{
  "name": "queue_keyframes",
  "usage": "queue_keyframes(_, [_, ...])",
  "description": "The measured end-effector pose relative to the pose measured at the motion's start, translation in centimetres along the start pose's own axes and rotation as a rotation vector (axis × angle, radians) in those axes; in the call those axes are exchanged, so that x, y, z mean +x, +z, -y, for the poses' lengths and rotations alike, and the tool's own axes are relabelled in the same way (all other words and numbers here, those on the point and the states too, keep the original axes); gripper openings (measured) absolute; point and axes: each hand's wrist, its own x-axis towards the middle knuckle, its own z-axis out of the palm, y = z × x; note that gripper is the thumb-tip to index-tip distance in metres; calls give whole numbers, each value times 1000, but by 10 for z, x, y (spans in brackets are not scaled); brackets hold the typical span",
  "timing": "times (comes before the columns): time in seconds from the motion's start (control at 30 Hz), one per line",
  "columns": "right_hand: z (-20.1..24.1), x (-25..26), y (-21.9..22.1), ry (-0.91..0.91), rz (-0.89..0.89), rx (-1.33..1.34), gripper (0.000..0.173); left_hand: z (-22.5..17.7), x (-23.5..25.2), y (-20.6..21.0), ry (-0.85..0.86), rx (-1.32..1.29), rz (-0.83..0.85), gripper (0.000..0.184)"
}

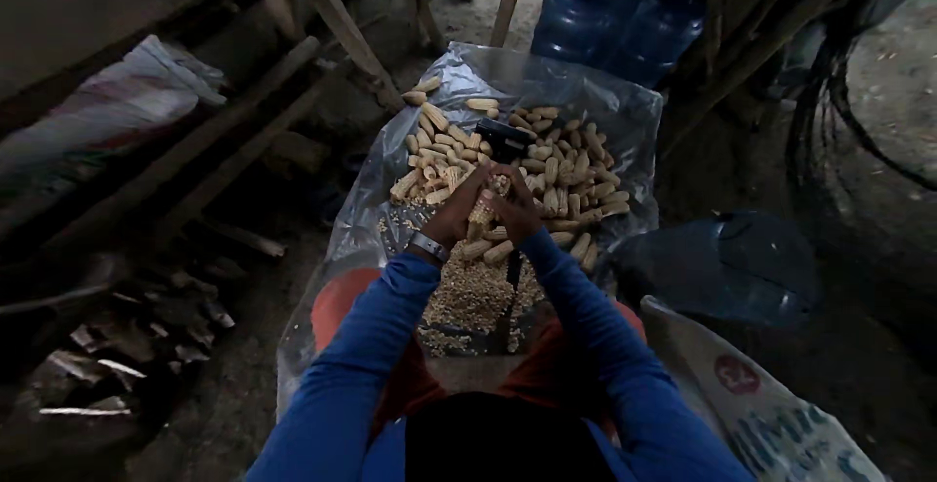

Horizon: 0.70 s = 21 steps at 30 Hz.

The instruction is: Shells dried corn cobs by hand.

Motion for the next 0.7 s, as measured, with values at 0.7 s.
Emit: queue_keyframes(0.7, [6, -6, -5, -91, -69, -72, 43, 23, 36, -13, 116, -46, 264, 61])
